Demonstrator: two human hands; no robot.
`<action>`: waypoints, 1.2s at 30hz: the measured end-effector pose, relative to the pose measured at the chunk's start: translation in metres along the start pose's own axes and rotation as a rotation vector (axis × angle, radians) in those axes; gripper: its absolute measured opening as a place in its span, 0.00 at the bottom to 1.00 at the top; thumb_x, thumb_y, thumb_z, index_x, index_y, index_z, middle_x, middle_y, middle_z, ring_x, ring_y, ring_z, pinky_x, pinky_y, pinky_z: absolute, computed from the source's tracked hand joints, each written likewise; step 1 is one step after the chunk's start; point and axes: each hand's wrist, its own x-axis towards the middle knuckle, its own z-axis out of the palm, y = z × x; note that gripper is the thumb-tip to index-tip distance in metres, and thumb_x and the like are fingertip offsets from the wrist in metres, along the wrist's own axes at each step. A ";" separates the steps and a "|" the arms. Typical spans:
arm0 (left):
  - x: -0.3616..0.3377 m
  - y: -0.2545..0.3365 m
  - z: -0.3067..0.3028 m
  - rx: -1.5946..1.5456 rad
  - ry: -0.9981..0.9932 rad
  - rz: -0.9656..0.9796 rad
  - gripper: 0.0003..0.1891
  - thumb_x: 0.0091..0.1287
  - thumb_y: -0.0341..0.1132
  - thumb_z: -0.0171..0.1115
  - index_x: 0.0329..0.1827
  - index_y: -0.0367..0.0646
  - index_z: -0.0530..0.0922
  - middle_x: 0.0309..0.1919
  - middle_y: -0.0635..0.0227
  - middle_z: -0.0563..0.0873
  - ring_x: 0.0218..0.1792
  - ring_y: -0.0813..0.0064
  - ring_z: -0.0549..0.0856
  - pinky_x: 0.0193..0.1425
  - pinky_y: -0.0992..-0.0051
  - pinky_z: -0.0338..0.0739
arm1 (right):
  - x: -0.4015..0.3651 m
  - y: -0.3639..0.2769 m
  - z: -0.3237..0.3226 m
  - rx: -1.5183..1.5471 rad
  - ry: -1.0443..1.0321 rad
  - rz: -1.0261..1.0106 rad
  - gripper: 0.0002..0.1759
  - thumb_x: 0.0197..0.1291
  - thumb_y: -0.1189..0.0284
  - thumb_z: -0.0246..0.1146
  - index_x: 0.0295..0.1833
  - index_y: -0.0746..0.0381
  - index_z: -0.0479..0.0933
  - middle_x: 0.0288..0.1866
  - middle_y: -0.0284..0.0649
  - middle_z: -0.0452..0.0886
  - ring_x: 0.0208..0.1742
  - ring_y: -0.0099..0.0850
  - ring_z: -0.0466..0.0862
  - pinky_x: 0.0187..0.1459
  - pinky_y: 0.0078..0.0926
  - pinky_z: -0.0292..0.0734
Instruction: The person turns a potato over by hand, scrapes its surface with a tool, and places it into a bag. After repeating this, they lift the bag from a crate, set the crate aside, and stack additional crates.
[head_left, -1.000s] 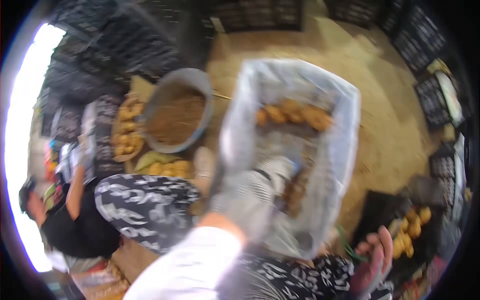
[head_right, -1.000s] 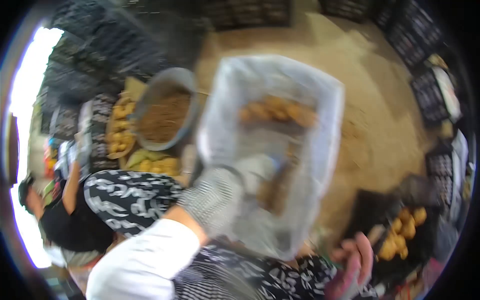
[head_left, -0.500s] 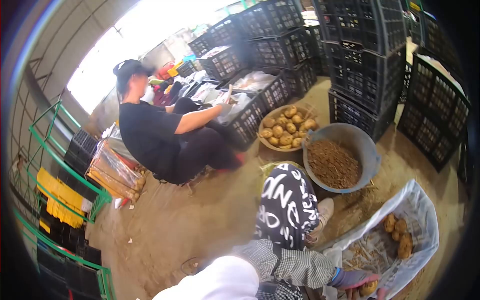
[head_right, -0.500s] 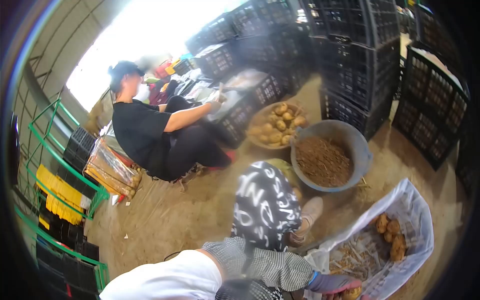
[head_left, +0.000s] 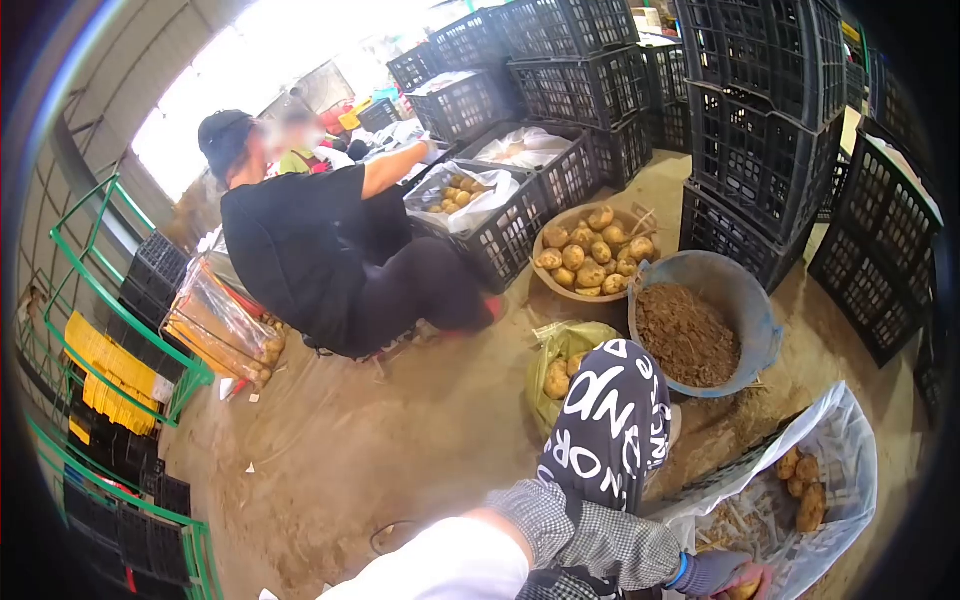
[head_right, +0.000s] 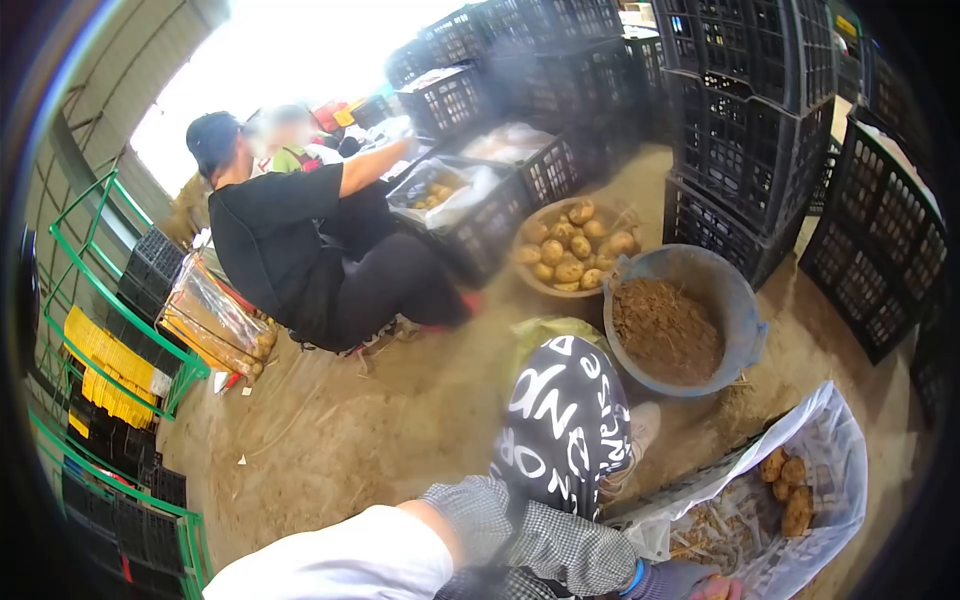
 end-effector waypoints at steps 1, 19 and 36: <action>-0.001 -0.001 0.003 0.033 0.025 0.023 0.17 0.65 0.40 0.56 0.54 0.43 0.75 0.46 0.53 0.82 0.46 0.55 0.83 0.49 0.62 0.79 | 0.001 0.001 0.000 0.044 -0.058 0.052 0.36 0.53 0.70 0.76 0.66 0.70 0.70 0.63 0.55 0.75 0.63 0.42 0.76 0.64 0.35 0.69; 0.011 0.036 -0.005 -0.671 -0.078 -0.553 0.19 0.61 0.47 0.57 0.51 0.47 0.75 0.35 0.69 0.81 0.34 0.69 0.80 0.39 0.69 0.75 | -0.022 0.022 0.001 -0.030 0.168 0.152 0.32 0.56 0.76 0.70 0.67 0.67 0.70 0.63 0.51 0.75 0.63 0.41 0.75 0.64 0.34 0.69; 0.015 0.097 -0.036 -0.833 -0.234 -0.307 0.36 0.66 0.40 0.68 0.72 0.37 0.60 0.61 0.60 0.75 0.60 0.73 0.76 0.63 0.73 0.73 | -0.038 0.045 -0.008 0.204 0.328 0.007 0.32 0.49 0.69 0.72 0.63 0.59 0.74 0.58 0.47 0.78 0.59 0.46 0.79 0.58 0.35 0.75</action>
